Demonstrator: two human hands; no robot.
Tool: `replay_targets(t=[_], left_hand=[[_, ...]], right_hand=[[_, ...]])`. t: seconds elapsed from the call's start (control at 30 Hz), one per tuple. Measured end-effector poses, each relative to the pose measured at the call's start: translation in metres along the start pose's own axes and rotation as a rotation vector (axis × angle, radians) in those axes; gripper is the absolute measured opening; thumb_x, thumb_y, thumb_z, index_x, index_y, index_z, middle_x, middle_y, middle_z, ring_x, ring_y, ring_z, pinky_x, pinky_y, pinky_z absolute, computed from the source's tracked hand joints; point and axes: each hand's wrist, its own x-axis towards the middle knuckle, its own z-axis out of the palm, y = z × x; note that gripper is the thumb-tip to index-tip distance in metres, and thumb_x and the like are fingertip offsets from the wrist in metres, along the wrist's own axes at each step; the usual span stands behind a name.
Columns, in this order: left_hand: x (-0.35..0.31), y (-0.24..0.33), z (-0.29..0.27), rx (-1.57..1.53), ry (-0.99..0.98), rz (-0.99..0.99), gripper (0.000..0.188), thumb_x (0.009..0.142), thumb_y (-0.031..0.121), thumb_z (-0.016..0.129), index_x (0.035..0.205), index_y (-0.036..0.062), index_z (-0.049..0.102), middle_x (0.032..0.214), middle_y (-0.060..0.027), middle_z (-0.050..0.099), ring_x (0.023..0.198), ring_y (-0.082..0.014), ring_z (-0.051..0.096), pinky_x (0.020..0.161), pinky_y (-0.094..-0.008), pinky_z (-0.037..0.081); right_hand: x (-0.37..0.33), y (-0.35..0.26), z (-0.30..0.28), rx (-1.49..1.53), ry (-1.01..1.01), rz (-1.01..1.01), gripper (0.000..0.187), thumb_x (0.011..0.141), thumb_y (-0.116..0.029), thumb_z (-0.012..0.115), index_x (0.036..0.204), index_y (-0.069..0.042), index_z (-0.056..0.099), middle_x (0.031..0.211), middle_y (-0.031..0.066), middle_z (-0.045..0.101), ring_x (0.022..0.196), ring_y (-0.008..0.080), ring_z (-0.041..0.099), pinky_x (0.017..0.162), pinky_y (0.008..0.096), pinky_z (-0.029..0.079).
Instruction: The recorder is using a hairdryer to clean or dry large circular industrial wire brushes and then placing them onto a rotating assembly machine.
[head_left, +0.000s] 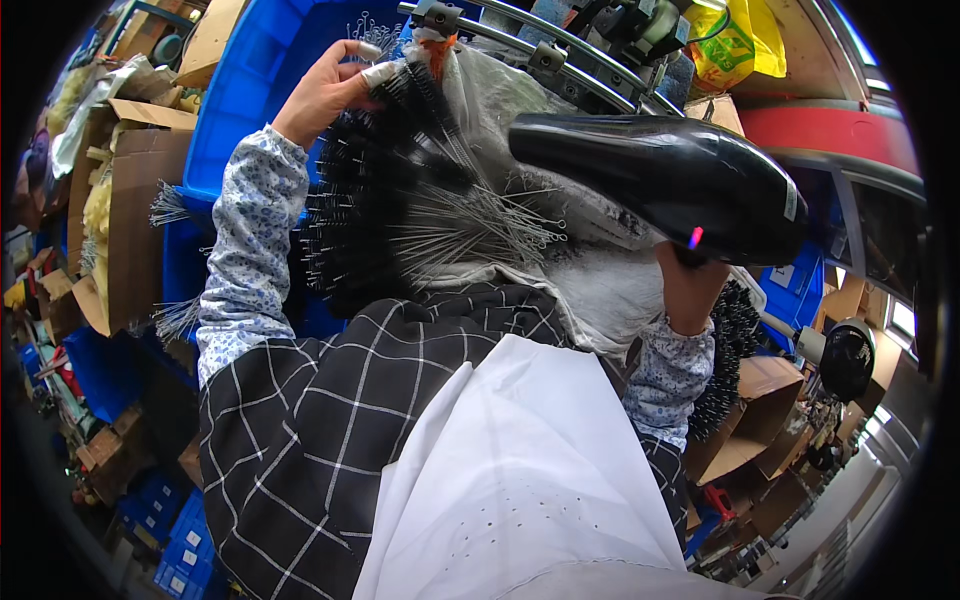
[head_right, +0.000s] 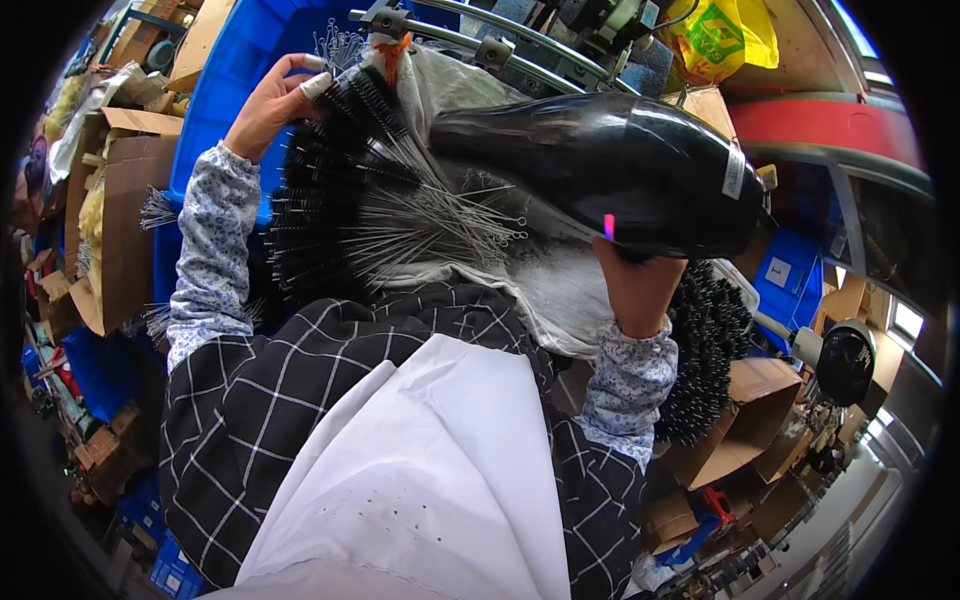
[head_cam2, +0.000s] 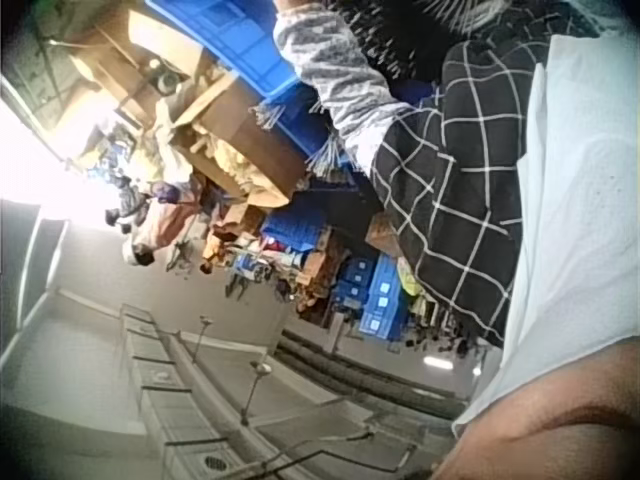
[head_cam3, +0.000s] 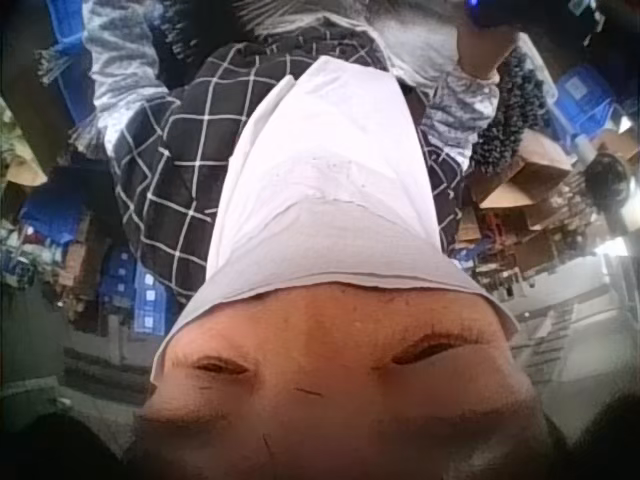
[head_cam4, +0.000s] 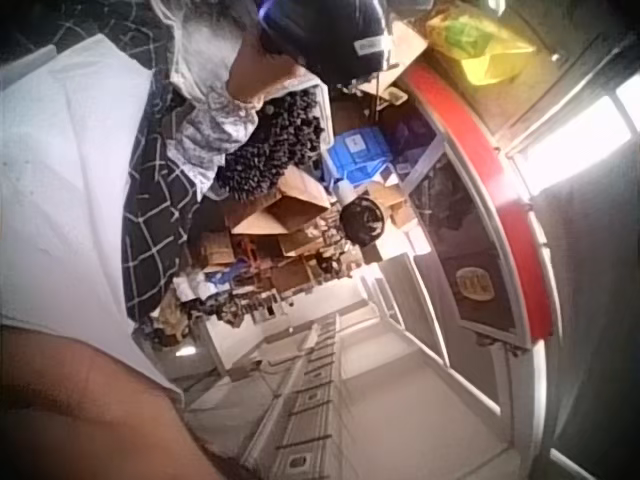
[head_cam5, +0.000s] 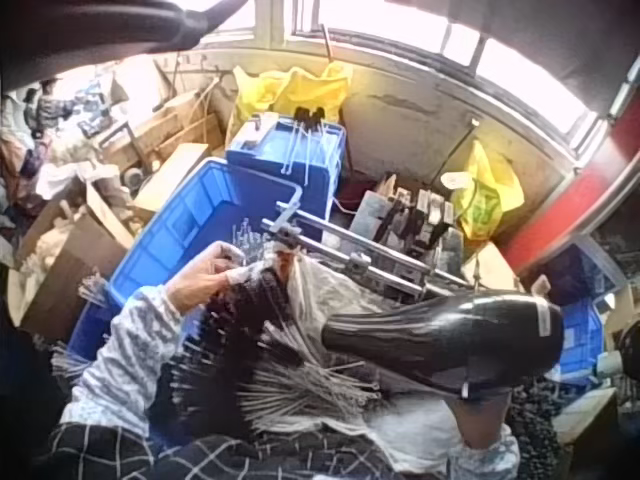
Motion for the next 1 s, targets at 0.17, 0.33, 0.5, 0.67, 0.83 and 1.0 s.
replay_targets(t=[0.17,0.33,0.5,0.67,0.83,1.0], left_hand=[[-0.028,0.027,0.045,1.076,0.283,0.834,0.040,0.070,0.018,0.067,0.103,0.0039,0.048,0.089,-0.0077,0.056,0.086,-0.0193,0.053,0.074,-0.0302,0.044],[-0.039,-0.016,0.078,1.245,-0.485,0.487,0.040,0.068,0.014,0.063,0.105,0.0089,0.049,0.089,-0.0094,0.055,0.086,-0.0280,0.053,0.075,-0.0357,0.044],[-0.025,0.003,0.035,0.882,-0.201,0.521,0.025,0.071,0.006,0.055,0.096,0.0080,0.054,0.093,-0.0111,0.057,0.083,-0.0284,0.055,0.074,-0.0346,0.044],[-0.045,0.001,-0.005,0.931,0.508,0.168,0.032,0.077,0.022,0.060,0.096,0.0008,0.045,0.080,-0.0114,0.051,0.071,-0.0183,0.049,0.068,-0.0306,0.042],[-0.057,-0.056,-0.009,0.752,0.025,0.012,0.063,0.068,0.040,0.066,0.109,-0.0040,0.044,0.098,-0.0195,0.055,0.095,-0.0259,0.053,0.083,-0.0330,0.040],[-0.052,-0.043,0.005,0.710,-0.006,0.015,0.064,0.064,0.035,0.070,0.110,-0.0020,0.046,0.102,-0.0167,0.055,0.095,-0.0252,0.053,0.085,-0.0319,0.040]], right_hand=[[-0.009,-0.004,-0.005,-0.058,0.049,0.006,0.026,0.058,0.001,0.068,0.081,0.003,0.057,0.076,0.0072,0.060,0.068,0.0143,0.057,0.062,0.0258,0.045],[-0.005,0.003,-0.007,-0.102,0.013,-0.066,0.022,0.061,0.003,0.062,0.082,0.002,0.056,0.069,0.0035,0.058,0.059,0.0096,0.054,0.053,0.0225,0.043],[-0.009,-0.008,-0.011,-0.171,-0.006,-0.199,0.032,0.061,0.002,0.065,0.091,0.002,0.054,0.083,0.0088,0.058,0.073,0.0154,0.056,0.066,0.0261,0.045],[-0.041,0.009,-0.041,-0.879,0.057,-0.412,0.052,0.066,-0.016,0.069,0.111,-0.002,0.047,0.104,0.0099,0.055,0.094,0.0225,0.052,0.087,0.0360,0.037],[-0.040,0.006,-0.073,-1.212,0.038,-0.672,0.055,0.067,-0.024,0.068,0.113,-0.004,0.046,0.109,0.0083,0.053,0.102,0.0241,0.048,0.093,0.0381,0.031],[-0.035,-0.004,-0.063,-1.113,-0.029,-0.747,0.055,0.067,-0.026,0.068,0.114,-0.005,0.046,0.111,0.0076,0.052,0.104,0.0243,0.046,0.096,0.0383,0.029]])
